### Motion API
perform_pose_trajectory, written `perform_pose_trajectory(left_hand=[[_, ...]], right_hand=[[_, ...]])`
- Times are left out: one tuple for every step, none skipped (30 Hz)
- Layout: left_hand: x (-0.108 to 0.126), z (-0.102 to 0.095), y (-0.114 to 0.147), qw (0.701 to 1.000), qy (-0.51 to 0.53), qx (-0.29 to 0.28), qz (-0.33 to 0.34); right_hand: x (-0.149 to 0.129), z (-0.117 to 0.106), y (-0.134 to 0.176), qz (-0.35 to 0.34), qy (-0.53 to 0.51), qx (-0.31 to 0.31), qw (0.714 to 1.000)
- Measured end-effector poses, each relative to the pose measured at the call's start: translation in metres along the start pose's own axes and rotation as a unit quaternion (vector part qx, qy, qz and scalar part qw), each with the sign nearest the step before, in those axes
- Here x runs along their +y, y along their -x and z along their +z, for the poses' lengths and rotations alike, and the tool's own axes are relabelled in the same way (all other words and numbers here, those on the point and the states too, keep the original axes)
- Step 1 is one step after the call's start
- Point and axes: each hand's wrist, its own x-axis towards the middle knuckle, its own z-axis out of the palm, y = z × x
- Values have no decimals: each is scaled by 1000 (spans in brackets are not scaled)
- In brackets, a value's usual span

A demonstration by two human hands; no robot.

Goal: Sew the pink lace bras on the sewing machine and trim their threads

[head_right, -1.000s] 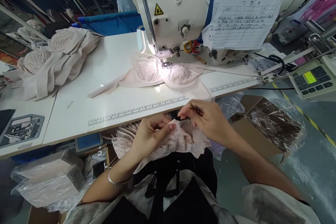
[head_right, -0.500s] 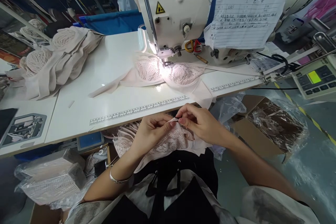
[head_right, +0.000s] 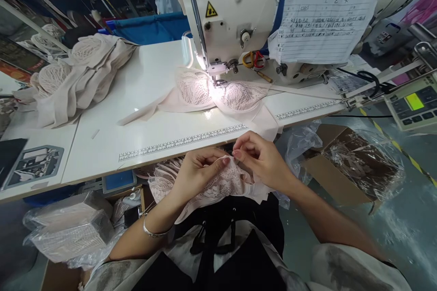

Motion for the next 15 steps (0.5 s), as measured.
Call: perform_pose_trajectory(left_hand=[[0, 0, 0, 1000, 11, 8, 1], [0, 0, 0, 1000, 21, 19, 2], [0, 0, -1, 999, 30, 31, 5], [0, 0, -1, 998, 39, 44, 8], [0, -1, -2, 997, 48, 55, 12], [0, -1, -2, 996, 56, 64, 15], [0, -1, -3, 995, 65, 69, 18], [-1, -1, -4, 995, 73, 71, 21], [-2, -1, -5, 994, 80, 73, 25], [-4, 0, -6, 993, 83, 74, 27], [-7, 1, -6, 993, 84, 78, 29], [-9, 2, -7, 993, 80, 83, 29], [-12, 4, -8, 993, 73, 89, 30], [-15, 5, -8, 993, 61, 95, 32], [-17, 5, -9, 993, 44, 102, 40]], right_hand=[[1, -1, 4, -18, 3, 29, 999], [3, -2, 8, -40, 14, 53, 998], [6, -2, 13, -62, 33, 65, 995], [9, -2, 18, -80, 63, 66, 993], [14, -2, 22, -91, 101, 56, 989], [19, -1, 26, -95, 140, 38, 985], [24, 1, 30, -94, 174, 19, 980], [30, 2, 33, -89, 201, 3, 975], [35, 3, 36, -82, 219, -9, 972], [39, 3, 38, -72, 227, -24, 971], [41, 2, 40, -61, 227, -45, 971], [42, 0, 42, -57, 223, -71, 971], [39, -2, 43, -60, 217, -94, 970], [36, -4, 43, -71, 211, -122, 967], [30, -6, 41, -116, 207, -134, 962]])
